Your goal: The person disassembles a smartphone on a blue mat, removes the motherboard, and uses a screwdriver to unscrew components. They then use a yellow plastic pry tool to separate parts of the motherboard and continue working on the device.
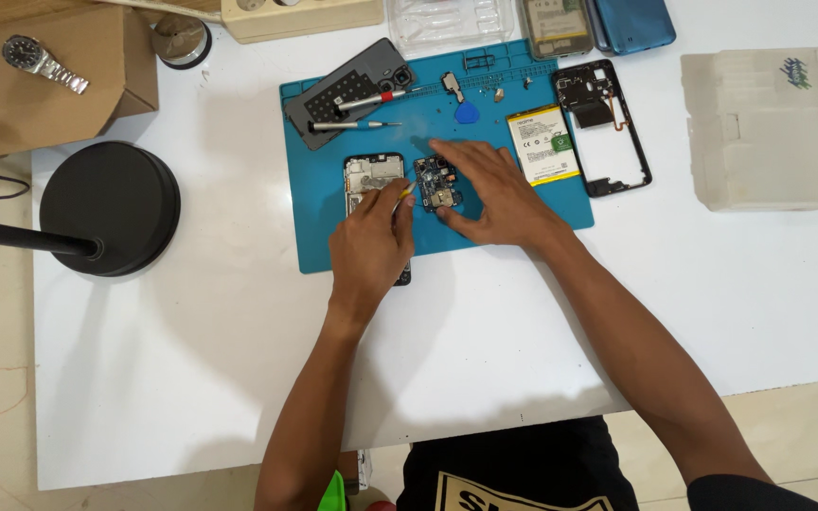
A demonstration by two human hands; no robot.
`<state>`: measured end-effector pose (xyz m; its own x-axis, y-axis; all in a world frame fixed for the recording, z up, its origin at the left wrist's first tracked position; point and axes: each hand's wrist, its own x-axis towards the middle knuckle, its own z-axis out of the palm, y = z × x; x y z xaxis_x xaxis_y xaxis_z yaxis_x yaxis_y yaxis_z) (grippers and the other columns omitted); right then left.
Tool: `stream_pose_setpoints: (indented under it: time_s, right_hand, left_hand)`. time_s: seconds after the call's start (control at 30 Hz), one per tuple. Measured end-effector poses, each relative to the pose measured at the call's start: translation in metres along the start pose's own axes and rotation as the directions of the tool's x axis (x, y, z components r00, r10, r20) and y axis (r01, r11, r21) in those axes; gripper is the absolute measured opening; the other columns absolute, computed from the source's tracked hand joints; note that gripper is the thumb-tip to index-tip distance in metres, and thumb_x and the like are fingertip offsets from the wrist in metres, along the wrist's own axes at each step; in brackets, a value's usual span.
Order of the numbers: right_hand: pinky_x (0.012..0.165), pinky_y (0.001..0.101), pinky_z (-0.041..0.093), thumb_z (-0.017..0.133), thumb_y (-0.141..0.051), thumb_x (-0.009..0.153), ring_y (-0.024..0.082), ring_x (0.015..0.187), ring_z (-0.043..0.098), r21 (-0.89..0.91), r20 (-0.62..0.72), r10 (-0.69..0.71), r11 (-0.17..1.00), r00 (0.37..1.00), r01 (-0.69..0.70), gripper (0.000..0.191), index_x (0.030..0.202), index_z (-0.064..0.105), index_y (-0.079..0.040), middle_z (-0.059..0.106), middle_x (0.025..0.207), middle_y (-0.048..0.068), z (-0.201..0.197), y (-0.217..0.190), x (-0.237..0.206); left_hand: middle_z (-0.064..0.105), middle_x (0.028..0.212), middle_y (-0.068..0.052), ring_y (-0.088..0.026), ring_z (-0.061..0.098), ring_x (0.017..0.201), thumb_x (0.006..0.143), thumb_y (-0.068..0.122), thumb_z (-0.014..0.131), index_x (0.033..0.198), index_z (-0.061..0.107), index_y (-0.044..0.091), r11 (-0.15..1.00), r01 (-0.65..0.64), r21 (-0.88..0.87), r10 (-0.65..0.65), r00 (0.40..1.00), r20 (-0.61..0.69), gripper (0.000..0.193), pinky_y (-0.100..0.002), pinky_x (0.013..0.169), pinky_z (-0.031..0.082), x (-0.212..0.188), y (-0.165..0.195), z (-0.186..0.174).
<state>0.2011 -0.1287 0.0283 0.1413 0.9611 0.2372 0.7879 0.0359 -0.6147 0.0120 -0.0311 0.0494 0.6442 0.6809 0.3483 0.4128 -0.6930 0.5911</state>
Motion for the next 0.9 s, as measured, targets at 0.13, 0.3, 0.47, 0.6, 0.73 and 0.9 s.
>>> stream_pose_setpoints:
  time_s: [0.13, 0.3, 0.47, 0.6, 0.73, 0.9]
  right_hand:
    - [0.110, 0.0473, 0.038, 0.085, -0.043, 0.083, 0.034, 0.133, 0.045, -0.083, -0.089, -0.010, 0.997, 0.996, 0.002, 0.092, 0.156, 0.039, -0.010, 0.051, 0.147, 0.017, 0.008, -0.003, 0.002]
    - [0.110, 0.0467, 0.039, 0.083, -0.042, 0.084, 0.032, 0.130, 0.046, -0.042, 0.003, 0.082, 0.996, 0.997, -0.082, 0.090, 0.157, 0.040, -0.012, 0.052, 0.144, 0.012, 0.005, -0.004, 0.004]
    - [0.110, 0.0454, 0.039, 0.078, -0.033, 0.083, 0.033, 0.130, 0.046, -0.075, -0.036, -0.004, 0.997, 0.999, 0.001, 0.081, 0.155, 0.046, -0.012, 0.053, 0.143, 0.014, 0.003, -0.004, 0.002]
    - [0.100, 0.0458, 0.041, 0.083, -0.043, 0.087, 0.032, 0.122, 0.049, -0.097, -0.088, 0.062, 0.993, 0.994, -0.070, 0.078, 0.148, 0.049, -0.009, 0.056, 0.135, 0.014, 0.010, -0.007, 0.005]
    - [0.100, 0.0449, 0.041, 0.082, -0.041, 0.087, 0.031, 0.122, 0.050, -0.105, -0.111, 0.034, 0.993, 0.993, -0.046, 0.072, 0.145, 0.053, -0.009, 0.059, 0.135, 0.012, 0.014, -0.008, 0.007]
    - [0.103, 0.0437, 0.040, 0.080, -0.033, 0.087, 0.029, 0.124, 0.051, -0.066, -0.108, 0.032, 0.997, 0.994, -0.039, 0.065, 0.144, 0.055, -0.011, 0.061, 0.134, 0.011, 0.015, -0.007, 0.007]
  left_hand:
    - [0.075, 0.085, -0.006, -0.018, 0.070, 0.059, 0.099, 0.020, 0.067, 0.116, 0.074, 0.010, 0.999, 0.007, 0.048, -0.007, 1.000, -0.011, 0.021, -0.033, 0.047, 0.052, -0.001, 0.001, 0.000]
    - [0.075, 0.079, -0.006, -0.020, 0.071, 0.058, 0.097, 0.022, 0.068, 0.110, 0.077, 0.011, 0.994, 0.058, 0.088, -0.056, 0.998, -0.025, 0.020, -0.035, 0.046, 0.052, -0.002, 0.000, -0.002]
    - [0.076, 0.080, -0.008, -0.025, 0.070, 0.057, 0.098, 0.024, 0.067, 0.104, 0.079, 0.013, 0.987, 0.093, 0.128, -0.092, 0.996, -0.016, 0.017, -0.037, 0.047, 0.052, -0.003, 0.000, -0.004]
    - [0.075, 0.081, -0.008, -0.025, 0.070, 0.058, 0.099, 0.023, 0.066, 0.105, 0.078, 0.012, 0.989, 0.072, 0.133, -0.069, 0.997, -0.028, 0.017, -0.037, 0.047, 0.052, -0.004, 0.002, -0.004]
    - [0.075, 0.081, -0.008, -0.026, 0.070, 0.057, 0.097, 0.023, 0.068, 0.105, 0.078, 0.012, 0.984, 0.077, 0.163, -0.077, 0.997, -0.010, 0.017, -0.038, 0.046, 0.052, -0.004, 0.002, -0.005]
    - [0.076, 0.086, -0.007, -0.025, 0.071, 0.061, 0.096, 0.022, 0.069, 0.106, 0.078, 0.011, 0.985, 0.038, 0.170, -0.032, 0.999, -0.037, 0.017, -0.037, 0.047, 0.052, -0.006, 0.000, -0.003]
